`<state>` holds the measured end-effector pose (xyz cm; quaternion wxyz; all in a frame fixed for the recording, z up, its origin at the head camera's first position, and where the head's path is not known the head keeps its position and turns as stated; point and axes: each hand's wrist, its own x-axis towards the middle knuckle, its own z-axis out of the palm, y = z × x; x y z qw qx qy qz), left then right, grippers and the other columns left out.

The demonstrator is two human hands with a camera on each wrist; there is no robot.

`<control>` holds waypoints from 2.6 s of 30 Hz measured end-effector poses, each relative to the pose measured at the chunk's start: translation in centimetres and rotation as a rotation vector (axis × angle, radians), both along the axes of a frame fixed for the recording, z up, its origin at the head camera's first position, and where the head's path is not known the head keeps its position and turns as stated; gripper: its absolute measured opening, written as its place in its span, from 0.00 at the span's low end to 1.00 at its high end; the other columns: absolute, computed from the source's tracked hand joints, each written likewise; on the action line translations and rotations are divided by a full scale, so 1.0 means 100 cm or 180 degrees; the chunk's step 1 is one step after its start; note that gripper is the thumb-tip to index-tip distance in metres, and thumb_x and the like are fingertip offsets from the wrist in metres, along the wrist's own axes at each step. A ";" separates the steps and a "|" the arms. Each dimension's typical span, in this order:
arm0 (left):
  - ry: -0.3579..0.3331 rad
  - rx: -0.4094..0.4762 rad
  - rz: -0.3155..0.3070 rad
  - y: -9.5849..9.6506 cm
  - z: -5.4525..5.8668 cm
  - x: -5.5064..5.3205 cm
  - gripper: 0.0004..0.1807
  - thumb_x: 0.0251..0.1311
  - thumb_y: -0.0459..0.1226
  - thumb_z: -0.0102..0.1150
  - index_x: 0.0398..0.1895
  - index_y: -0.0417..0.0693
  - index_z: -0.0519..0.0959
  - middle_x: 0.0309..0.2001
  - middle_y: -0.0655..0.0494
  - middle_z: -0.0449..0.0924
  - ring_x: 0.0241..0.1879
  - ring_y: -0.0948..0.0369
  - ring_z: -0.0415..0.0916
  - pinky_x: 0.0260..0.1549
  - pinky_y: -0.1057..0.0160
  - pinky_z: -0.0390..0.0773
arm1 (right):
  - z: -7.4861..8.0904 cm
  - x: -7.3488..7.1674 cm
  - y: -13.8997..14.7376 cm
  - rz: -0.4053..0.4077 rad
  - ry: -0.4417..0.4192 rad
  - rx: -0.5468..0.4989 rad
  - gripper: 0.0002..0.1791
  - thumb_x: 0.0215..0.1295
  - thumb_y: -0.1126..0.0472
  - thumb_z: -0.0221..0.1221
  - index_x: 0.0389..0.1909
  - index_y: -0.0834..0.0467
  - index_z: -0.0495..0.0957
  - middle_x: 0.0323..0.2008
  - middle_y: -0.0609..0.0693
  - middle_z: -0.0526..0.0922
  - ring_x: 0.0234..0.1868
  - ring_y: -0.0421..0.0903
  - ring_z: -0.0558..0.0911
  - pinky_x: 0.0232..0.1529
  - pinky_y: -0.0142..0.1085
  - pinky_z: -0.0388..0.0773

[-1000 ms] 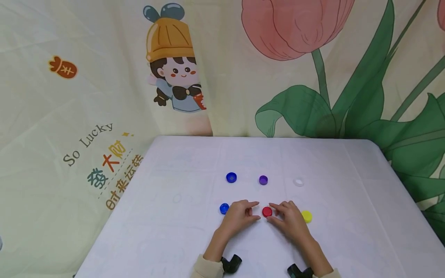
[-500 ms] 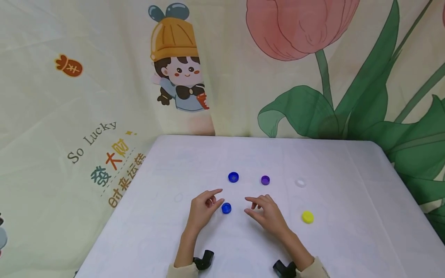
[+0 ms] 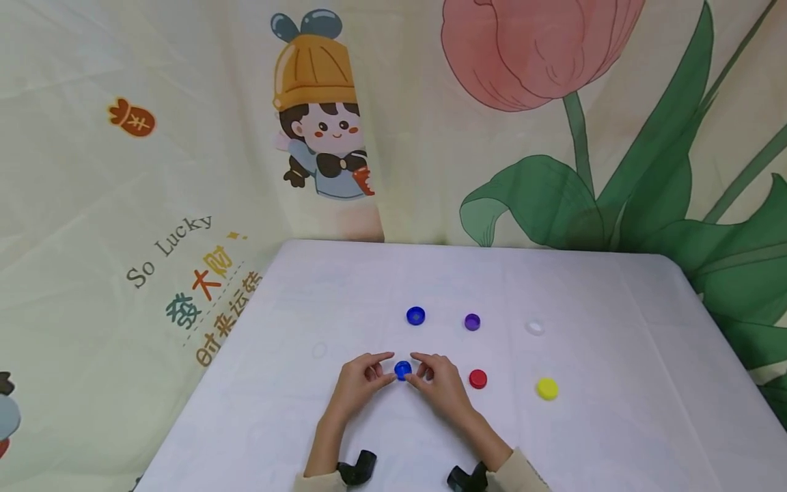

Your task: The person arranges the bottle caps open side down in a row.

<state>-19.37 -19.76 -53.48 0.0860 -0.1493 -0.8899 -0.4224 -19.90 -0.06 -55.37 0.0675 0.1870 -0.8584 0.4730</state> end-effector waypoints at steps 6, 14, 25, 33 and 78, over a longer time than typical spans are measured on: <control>0.0030 -0.0341 -0.0039 0.003 -0.008 0.001 0.18 0.48 0.42 0.69 0.44 0.48 0.83 0.20 0.67 0.67 0.19 0.70 0.61 0.19 0.70 0.64 | -0.004 0.000 -0.001 0.0031 0.0085 0.0156 0.21 0.55 0.54 0.65 0.49 0.58 0.80 0.23 0.39 0.71 0.27 0.37 0.67 0.28 0.29 0.64; 0.0050 -0.0474 0.0045 0.005 -0.006 0.003 0.15 0.49 0.41 0.68 0.41 0.49 0.83 0.20 0.67 0.66 0.20 0.69 0.62 0.20 0.70 0.64 | -0.001 -0.001 -0.003 0.0069 0.0078 0.0238 0.16 0.55 0.54 0.66 0.44 0.56 0.82 0.24 0.39 0.71 0.29 0.39 0.67 0.30 0.30 0.64; 0.0238 -0.0159 -0.0049 0.015 0.001 0.005 0.14 0.49 0.41 0.68 0.40 0.48 0.83 0.21 0.67 0.68 0.20 0.70 0.62 0.19 0.71 0.66 | 0.009 0.005 0.008 0.0000 0.0236 0.0110 0.16 0.54 0.52 0.66 0.42 0.53 0.82 0.24 0.37 0.72 0.29 0.38 0.69 0.30 0.29 0.66; 0.0683 -0.0039 -0.0105 0.042 0.033 0.013 0.15 0.48 0.41 0.69 0.41 0.50 0.83 0.21 0.69 0.66 0.19 0.70 0.63 0.17 0.72 0.67 | 0.044 0.012 0.034 -0.0143 0.0587 -0.0107 0.17 0.49 0.53 0.69 0.41 0.50 0.83 0.26 0.37 0.75 0.32 0.43 0.72 0.31 0.34 0.70; -0.1637 0.1758 -0.0405 0.115 0.106 0.037 0.15 0.59 0.41 0.59 0.38 0.36 0.82 0.19 0.57 0.68 0.23 0.63 0.64 0.28 0.65 0.62 | 0.089 0.046 0.102 -0.0595 0.1017 -0.0032 0.20 0.44 0.56 0.72 0.43 0.46 0.83 0.29 0.34 0.75 0.35 0.35 0.68 0.32 0.32 0.70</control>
